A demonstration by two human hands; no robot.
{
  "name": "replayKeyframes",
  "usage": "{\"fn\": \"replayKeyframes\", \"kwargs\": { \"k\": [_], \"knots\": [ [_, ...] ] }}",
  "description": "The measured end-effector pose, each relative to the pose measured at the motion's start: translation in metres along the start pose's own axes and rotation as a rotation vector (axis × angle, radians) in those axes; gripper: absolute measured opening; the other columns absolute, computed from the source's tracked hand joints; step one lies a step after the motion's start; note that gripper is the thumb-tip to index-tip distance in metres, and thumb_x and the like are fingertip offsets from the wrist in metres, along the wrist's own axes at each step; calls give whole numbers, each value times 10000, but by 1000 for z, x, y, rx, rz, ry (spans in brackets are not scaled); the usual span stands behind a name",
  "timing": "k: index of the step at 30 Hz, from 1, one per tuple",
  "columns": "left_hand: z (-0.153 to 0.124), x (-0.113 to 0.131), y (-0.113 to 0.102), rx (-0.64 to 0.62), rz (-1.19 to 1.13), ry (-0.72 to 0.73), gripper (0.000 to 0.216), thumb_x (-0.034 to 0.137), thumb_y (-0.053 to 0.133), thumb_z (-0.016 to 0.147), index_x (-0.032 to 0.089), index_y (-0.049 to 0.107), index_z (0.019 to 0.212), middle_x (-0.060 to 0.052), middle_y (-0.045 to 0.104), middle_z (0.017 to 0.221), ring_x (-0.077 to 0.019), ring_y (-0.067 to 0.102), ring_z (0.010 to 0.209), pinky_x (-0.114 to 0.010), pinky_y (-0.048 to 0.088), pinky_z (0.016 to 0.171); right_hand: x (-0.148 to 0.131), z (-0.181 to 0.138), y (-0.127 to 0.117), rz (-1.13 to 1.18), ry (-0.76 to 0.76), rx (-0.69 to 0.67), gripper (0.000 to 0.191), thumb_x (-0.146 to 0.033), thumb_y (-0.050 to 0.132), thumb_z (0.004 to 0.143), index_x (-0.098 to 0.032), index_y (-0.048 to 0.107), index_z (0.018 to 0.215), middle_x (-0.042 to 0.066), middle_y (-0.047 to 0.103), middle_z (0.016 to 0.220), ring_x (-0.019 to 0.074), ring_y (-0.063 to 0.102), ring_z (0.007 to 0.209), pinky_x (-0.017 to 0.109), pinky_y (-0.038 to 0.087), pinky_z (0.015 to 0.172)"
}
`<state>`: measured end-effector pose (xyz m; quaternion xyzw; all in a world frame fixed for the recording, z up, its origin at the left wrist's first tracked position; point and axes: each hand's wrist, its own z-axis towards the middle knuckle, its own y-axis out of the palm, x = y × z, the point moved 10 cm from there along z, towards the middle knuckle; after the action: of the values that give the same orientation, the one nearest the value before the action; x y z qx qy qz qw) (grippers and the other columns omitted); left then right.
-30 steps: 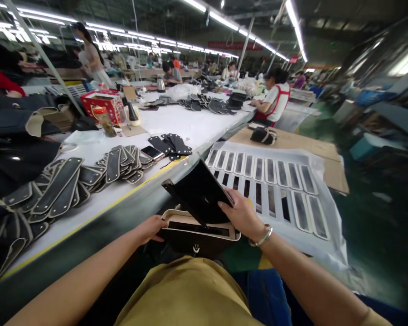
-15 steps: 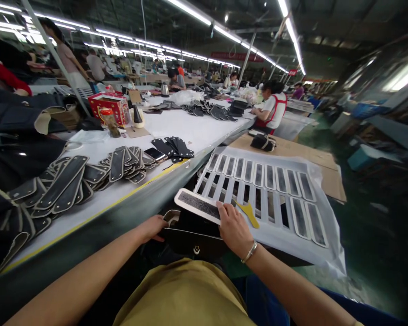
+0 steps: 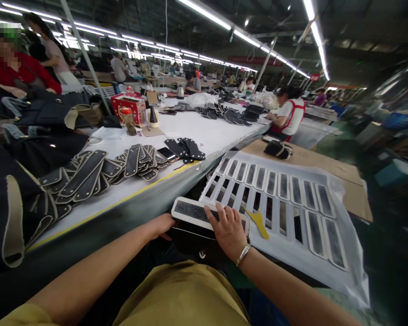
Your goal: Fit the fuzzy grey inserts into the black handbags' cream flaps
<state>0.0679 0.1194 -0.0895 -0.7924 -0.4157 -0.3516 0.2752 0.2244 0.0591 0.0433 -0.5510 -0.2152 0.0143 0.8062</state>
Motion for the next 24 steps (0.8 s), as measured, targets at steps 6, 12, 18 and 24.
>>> {"fn": "replayKeyframes", "kwargs": {
  "k": [6,12,18,24],
  "knots": [
    [1,-2,3,-24,-5,-1,236,202,516,628,162,660,811,-96,664,839,-236,602,778,-313,542,530,0,-30,20,0,-143,-139,602,-169,518,810,-320,357,1370,151,390,1391,358,452,1129,554,326,916],
    [-1,-2,1,-21,-32,-4,242,169,518,598,158,650,800,-86,647,809,-240,596,798,-302,546,533,0,-31,30,14,-265,-287,680,-218,575,747,-254,346,1386,174,374,1398,347,448,1131,497,357,889],
    [1,-2,-1,-12,-58,-6,287,145,533,559,162,638,825,-83,644,875,-259,595,860,-307,556,553,3,-15,15,13,-285,-212,619,-194,512,795,-274,343,1385,190,487,1245,302,512,956,411,400,750],
    [0,-3,4,-52,-44,-19,290,157,506,581,169,654,830,-79,667,890,-253,597,875,-301,549,570,-13,-33,21,58,-434,-168,578,-204,479,821,-263,344,1380,204,483,1229,298,519,953,386,405,725]
  ]
}}
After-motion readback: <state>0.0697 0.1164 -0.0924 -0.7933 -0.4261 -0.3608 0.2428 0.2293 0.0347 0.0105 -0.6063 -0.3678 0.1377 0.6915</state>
